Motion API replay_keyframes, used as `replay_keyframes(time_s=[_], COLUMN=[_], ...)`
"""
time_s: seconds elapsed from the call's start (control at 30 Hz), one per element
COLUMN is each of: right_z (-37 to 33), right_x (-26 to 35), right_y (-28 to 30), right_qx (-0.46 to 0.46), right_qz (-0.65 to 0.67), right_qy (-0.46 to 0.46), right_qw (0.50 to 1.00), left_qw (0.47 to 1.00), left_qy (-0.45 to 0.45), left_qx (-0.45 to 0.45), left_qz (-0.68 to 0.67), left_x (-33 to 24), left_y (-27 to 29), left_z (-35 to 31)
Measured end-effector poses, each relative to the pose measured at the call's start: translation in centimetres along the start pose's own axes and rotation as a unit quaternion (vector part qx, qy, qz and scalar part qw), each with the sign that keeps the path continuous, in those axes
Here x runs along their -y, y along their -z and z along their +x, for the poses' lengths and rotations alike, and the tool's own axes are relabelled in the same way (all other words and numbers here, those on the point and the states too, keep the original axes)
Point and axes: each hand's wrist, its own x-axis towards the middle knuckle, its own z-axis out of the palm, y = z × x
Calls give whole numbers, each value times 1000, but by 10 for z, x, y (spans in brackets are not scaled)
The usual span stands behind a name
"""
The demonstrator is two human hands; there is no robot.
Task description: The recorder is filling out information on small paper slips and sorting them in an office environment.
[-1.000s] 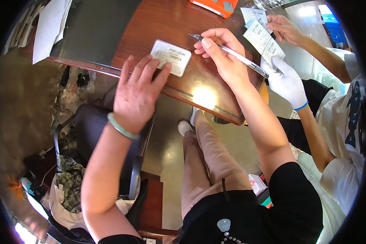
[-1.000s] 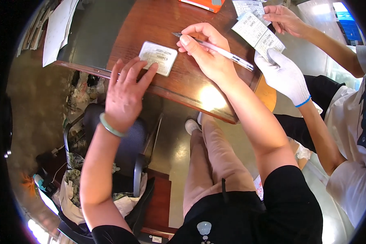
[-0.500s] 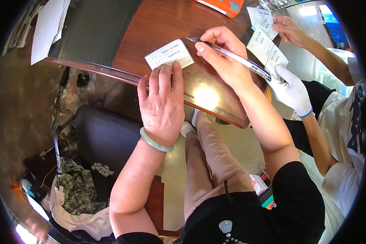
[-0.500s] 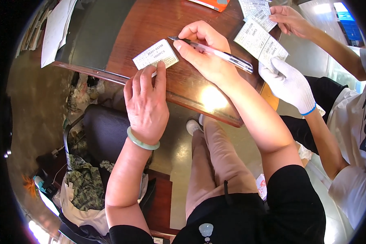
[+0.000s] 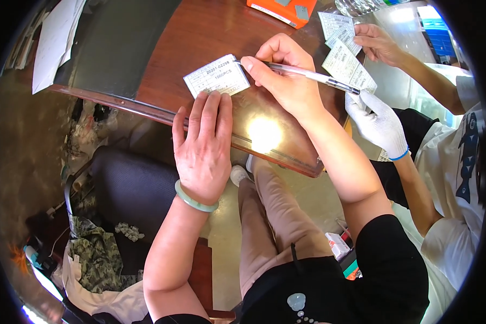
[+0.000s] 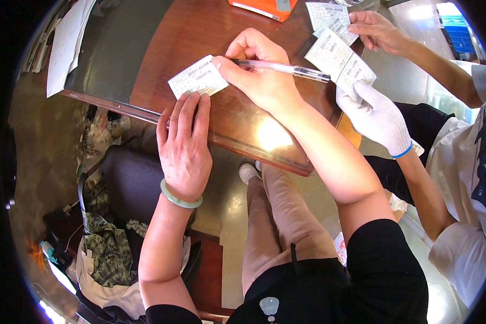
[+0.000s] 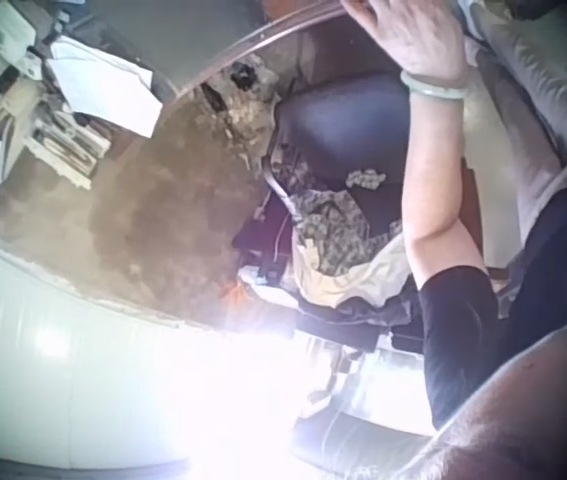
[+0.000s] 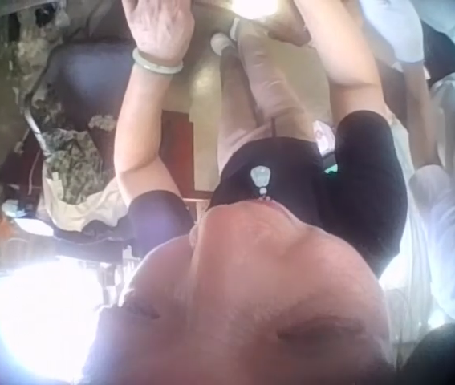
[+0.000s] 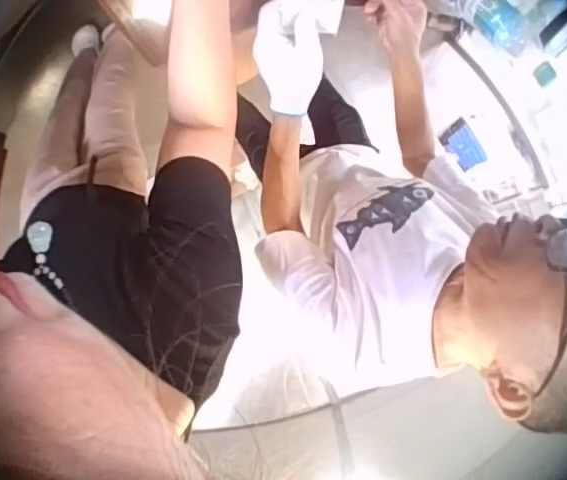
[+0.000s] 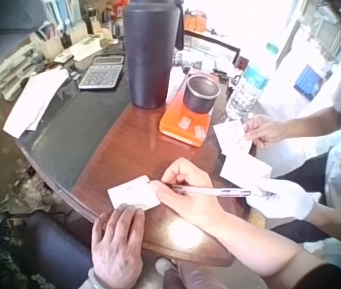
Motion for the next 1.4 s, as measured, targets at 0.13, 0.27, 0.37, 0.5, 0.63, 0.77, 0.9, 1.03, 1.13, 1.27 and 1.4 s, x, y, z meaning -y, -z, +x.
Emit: replay_keyframes(time_s=[0.13,0.27,0.37,0.5,0.63,0.77,0.9,1.03,1.13,1.27,1.4], right_z=[-2,-5,-4,-4,1,5,6,3,2,0,1], right_x=[2,3,3,2,8,16,14,-3,-1,-4,-4], right_y=[0,1,0,-1,0,2,-4,-7,-11,-11,-12], right_qx=[0,-29,-41,-34,-35,-30,-29,-33,-29,-17,-7], right_qz=[-38,-49,-31,-23,-24,-19,-15,-29,-56,-59,-92], right_qy=[-2,5,9,3,-39,-53,-57,1,33,22,24], right_qw=[999,998,999,999,998,998,998,999,998,998,995], left_qw=[1000,1000,999,999,999,999,999,999,998,998,997], left_qy=[3,-10,-10,15,36,33,34,38,42,49,47], left_qx=[1,-7,-23,-19,-4,-5,-3,-16,-35,-40,-56], left_qz=[0,-9,-21,-21,-10,-12,-12,-10,-5,-11,-16], left_x=[1,3,3,3,-1,-1,-2,-5,-6,-8,-7], left_y=[-5,-7,-9,-6,-4,-8,-8,-13,-18,-23,-26], left_z=[-4,-12,-18,-18,-13,-11,-11,-11,-12,-13,-13])
